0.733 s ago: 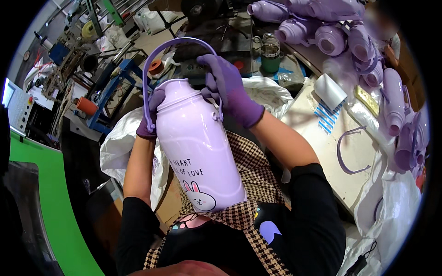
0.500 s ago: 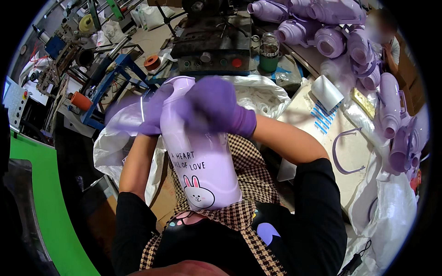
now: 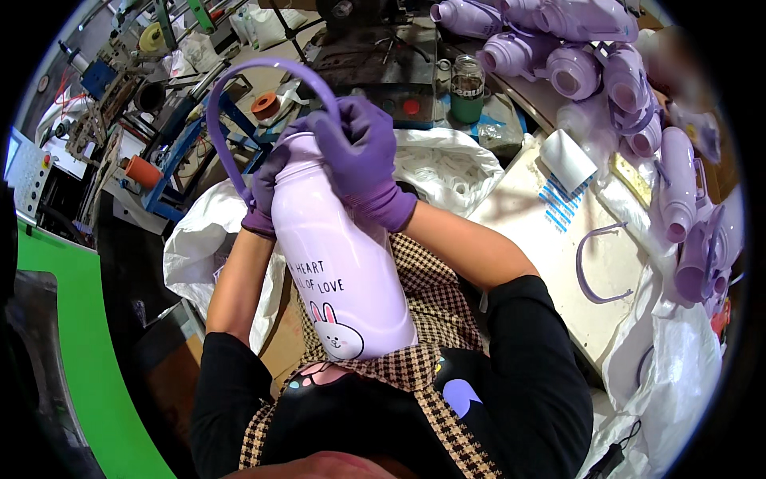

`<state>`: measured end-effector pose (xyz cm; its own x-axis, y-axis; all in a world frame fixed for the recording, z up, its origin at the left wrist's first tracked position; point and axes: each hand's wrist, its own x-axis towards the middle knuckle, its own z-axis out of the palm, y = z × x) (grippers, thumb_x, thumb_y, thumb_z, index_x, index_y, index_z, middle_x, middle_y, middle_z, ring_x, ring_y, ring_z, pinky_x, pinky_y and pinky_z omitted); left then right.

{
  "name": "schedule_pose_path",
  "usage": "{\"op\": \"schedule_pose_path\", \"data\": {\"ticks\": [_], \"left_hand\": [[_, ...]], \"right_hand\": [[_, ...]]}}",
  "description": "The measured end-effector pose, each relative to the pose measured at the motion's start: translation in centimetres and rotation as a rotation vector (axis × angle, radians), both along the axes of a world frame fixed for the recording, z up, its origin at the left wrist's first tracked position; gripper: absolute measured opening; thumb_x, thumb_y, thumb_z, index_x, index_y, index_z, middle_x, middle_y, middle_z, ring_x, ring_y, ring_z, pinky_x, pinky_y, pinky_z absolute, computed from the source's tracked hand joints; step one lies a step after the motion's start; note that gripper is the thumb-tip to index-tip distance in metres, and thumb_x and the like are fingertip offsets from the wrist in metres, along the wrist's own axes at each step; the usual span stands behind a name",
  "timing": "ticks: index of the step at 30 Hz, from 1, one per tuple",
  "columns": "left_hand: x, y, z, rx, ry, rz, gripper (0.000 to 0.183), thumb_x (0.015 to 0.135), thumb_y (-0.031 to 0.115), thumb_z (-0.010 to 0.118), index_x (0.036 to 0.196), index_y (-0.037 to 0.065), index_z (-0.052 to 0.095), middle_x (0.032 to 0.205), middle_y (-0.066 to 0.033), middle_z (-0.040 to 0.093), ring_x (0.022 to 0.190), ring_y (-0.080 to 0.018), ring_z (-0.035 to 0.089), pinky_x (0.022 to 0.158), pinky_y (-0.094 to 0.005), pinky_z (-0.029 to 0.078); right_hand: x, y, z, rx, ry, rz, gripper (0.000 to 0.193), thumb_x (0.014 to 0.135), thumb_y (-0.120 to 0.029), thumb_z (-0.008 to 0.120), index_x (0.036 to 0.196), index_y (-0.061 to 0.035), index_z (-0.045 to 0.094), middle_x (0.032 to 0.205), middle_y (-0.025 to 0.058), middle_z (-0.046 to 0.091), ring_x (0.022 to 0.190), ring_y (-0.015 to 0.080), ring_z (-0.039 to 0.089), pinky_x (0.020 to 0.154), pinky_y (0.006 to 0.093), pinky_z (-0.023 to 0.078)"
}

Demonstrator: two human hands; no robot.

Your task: The person assembles purple water bottles by inserting a white circular seal into the bottle opening, placing the bottle into a machine to attach a handle, and then moving the finished bottle to a pile. The person repeats this process for multiple bottles, handling them one at a time.

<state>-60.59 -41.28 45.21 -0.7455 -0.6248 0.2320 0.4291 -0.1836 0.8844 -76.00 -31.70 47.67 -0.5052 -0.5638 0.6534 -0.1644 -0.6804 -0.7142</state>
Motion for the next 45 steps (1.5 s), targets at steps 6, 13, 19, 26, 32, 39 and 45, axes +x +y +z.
{"op": "schedule_pose_path", "data": {"ticks": [6,13,19,26,32,39,45], "left_hand": [[-0.8,0.3,-0.7,0.028,0.028,0.022,0.061,0.096,0.023,0.059,0.149,0.005,0.034,0.140,-0.0193,0.053,0.125,-0.0296,0.057,0.109,-0.0415,0.047],[-1.6,1.6,1.6,-1.460,-0.138,0.885,0.048,0.086,-0.006,0.058,0.134,0.000,0.056,0.123,-0.0178,0.065,0.119,-0.0370,0.062,0.103,-0.0463,0.050],[0.9,-0.2,0.0,0.090,0.542,-0.351,0.068,0.102,0.048,0.040,0.144,-0.004,0.051,0.142,-0.0198,0.058,0.141,-0.0377,0.046,0.123,-0.0469,0.026],[1.3,1.3,2.1,-0.044,0.217,-0.036,0.030,0.102,0.025,0.055,0.112,-0.001,0.065,0.113,-0.0105,0.069,0.097,-0.0154,0.068,0.075,-0.0209,0.055],[0.3,2.7,2.7,-0.719,0.025,0.447,0.003,0.090,0.006,0.063,0.091,0.004,0.065,0.090,-0.0035,0.070,0.091,-0.0118,0.066,0.089,-0.0296,0.053],[-0.5,3.9,2.9,-0.293,-0.105,0.552,0.018,0.096,0.019,0.067,0.101,0.002,0.069,0.096,-0.0062,0.072,0.092,-0.0100,0.066,0.081,-0.0237,0.052],[-1.8,3.5,3.4,-0.060,-0.056,0.478,0.025,0.100,0.026,0.063,0.113,0.005,0.063,0.100,-0.0011,0.070,0.083,-0.0067,0.060,0.075,-0.0227,0.048]], "right_hand": [[-2.1,-1.6,-2.7,-0.274,0.276,-0.013,0.028,0.076,-0.019,0.083,0.095,-0.0061,0.067,0.084,0.0044,0.068,0.087,0.0201,0.066,0.095,0.0399,0.049],[-7.1,-4.6,-7.7,0.112,-0.492,0.991,0.073,0.097,-0.063,0.049,0.133,-0.0001,0.059,0.125,0.0155,0.065,0.117,0.0263,0.062,0.105,0.0412,0.047],[-7.4,-3.9,-8.6,0.098,-0.545,1.110,0.086,0.092,-0.073,0.047,0.135,0.0002,0.059,0.129,0.0189,0.065,0.121,0.0321,0.061,0.109,0.0461,0.044],[-7.5,-4.5,-9.5,0.082,-0.652,1.153,0.091,0.087,-0.077,0.053,0.132,0.0012,0.062,0.131,0.0199,0.065,0.119,0.0327,0.060,0.110,0.0469,0.044],[-6.3,-3.9,-8.0,0.218,-0.837,1.067,0.098,0.090,-0.078,0.047,0.144,0.0044,0.050,0.141,0.0194,0.058,0.123,0.0316,0.058,0.111,0.0466,0.043],[-6.4,-5.3,-8.3,0.202,-0.492,1.069,0.070,0.102,-0.053,0.048,0.148,-0.0008,0.047,0.144,0.0157,0.057,0.129,0.0322,0.054,0.113,0.0447,0.039],[-8.6,-5.4,-10.2,0.244,-0.699,1.366,0.054,0.107,-0.038,0.044,0.144,0.0007,0.051,0.140,0.0158,0.060,0.129,0.0275,0.057,0.113,0.0430,0.043]]}}
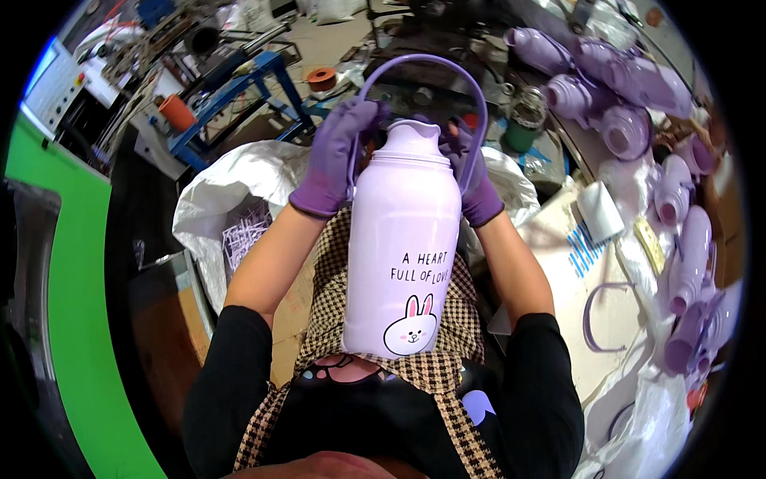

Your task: The person assembles purple water bottles by inserting a white circular seal into the bottle opening, placing the bottle into a machine to attach a handle, and then moving the finished bottle to a pile. The person repeats this process for multiple bottles, handling them one at a time.

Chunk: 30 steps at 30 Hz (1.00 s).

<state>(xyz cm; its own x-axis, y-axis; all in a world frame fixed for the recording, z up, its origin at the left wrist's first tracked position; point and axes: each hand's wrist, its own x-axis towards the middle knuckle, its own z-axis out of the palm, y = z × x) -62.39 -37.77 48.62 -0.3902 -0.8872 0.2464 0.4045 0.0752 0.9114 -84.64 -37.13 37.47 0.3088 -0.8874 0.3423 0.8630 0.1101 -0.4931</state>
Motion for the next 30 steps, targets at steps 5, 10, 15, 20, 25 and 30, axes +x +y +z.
{"op": "schedule_pose_path", "data": {"ticks": [5,10,15,20,25,30], "left_hand": [[-2.6,1.0,-1.1,-0.768,-0.245,0.198,0.029,0.101,0.011,0.059,0.125,-0.007,0.059,0.120,-0.0104,0.062,0.107,-0.0175,0.063,0.097,-0.0302,0.049],[-0.6,3.7,-5.5,-0.752,-0.218,0.175,0.025,0.107,0.008,0.045,0.122,-0.004,0.061,0.136,-0.0142,0.054,0.125,-0.0216,0.059,0.110,-0.0343,0.047],[3.9,2.0,-15.8,0.010,0.110,0.110,0.021,0.103,0.014,0.058,0.117,0.000,0.061,0.113,-0.0097,0.066,0.107,-0.0187,0.064,0.101,-0.0324,0.048],[4.4,1.1,-21.2,-0.055,0.026,0.188,0.020,0.101,0.014,0.060,0.115,0.000,0.062,0.108,-0.0069,0.067,0.102,-0.0164,0.063,0.095,-0.0295,0.050],[3.1,0.5,-20.3,-0.003,-0.046,0.142,0.019,0.101,0.014,0.061,0.113,-0.001,0.062,0.107,-0.0072,0.066,0.098,-0.0146,0.062,0.093,-0.0285,0.048],[3.7,2.5,-20.5,-0.279,-0.289,0.157,0.013,0.095,0.007,0.065,0.106,-0.001,0.066,0.105,-0.0067,0.067,0.094,-0.0146,0.062,0.089,-0.0289,0.048]], "right_hand": [[-4.1,4.8,3.1,-0.111,0.258,-0.220,0.041,0.108,-0.029,0.045,0.133,0.0017,0.055,0.119,0.0097,0.063,0.108,0.0182,0.060,0.098,0.0359,0.048],[-15.3,17.2,2.6,-0.339,1.117,-1.074,0.057,0.097,-0.028,0.063,0.143,-0.0002,0.044,0.124,0.0100,0.059,0.114,0.0198,0.055,0.100,0.0367,0.046],[-27.1,39.3,-6.2,0.010,0.126,-1.669,0.076,0.097,-0.033,0.065,0.157,-0.0055,0.028,0.157,0.0156,0.040,0.143,0.0283,0.043,0.117,0.0471,0.039],[-27.6,40.8,-0.6,0.138,0.130,-2.001,0.049,0.101,-0.025,0.057,0.147,-0.0152,0.045,0.144,0.0166,0.053,0.129,0.0334,0.057,0.100,0.0498,0.058],[-44.2,39.3,0.7,0.473,2.149,-2.177,0.034,0.100,-0.020,0.061,0.128,-0.0009,0.060,0.106,0.0164,0.071,0.098,0.0213,0.065,0.083,0.0346,0.055],[-50.5,32.1,6.6,0.811,2.393,-1.942,0.034,0.097,-0.017,0.063,0.127,-0.0014,0.061,0.106,0.0173,0.071,0.096,0.0235,0.066,0.081,0.0367,0.055]]}}
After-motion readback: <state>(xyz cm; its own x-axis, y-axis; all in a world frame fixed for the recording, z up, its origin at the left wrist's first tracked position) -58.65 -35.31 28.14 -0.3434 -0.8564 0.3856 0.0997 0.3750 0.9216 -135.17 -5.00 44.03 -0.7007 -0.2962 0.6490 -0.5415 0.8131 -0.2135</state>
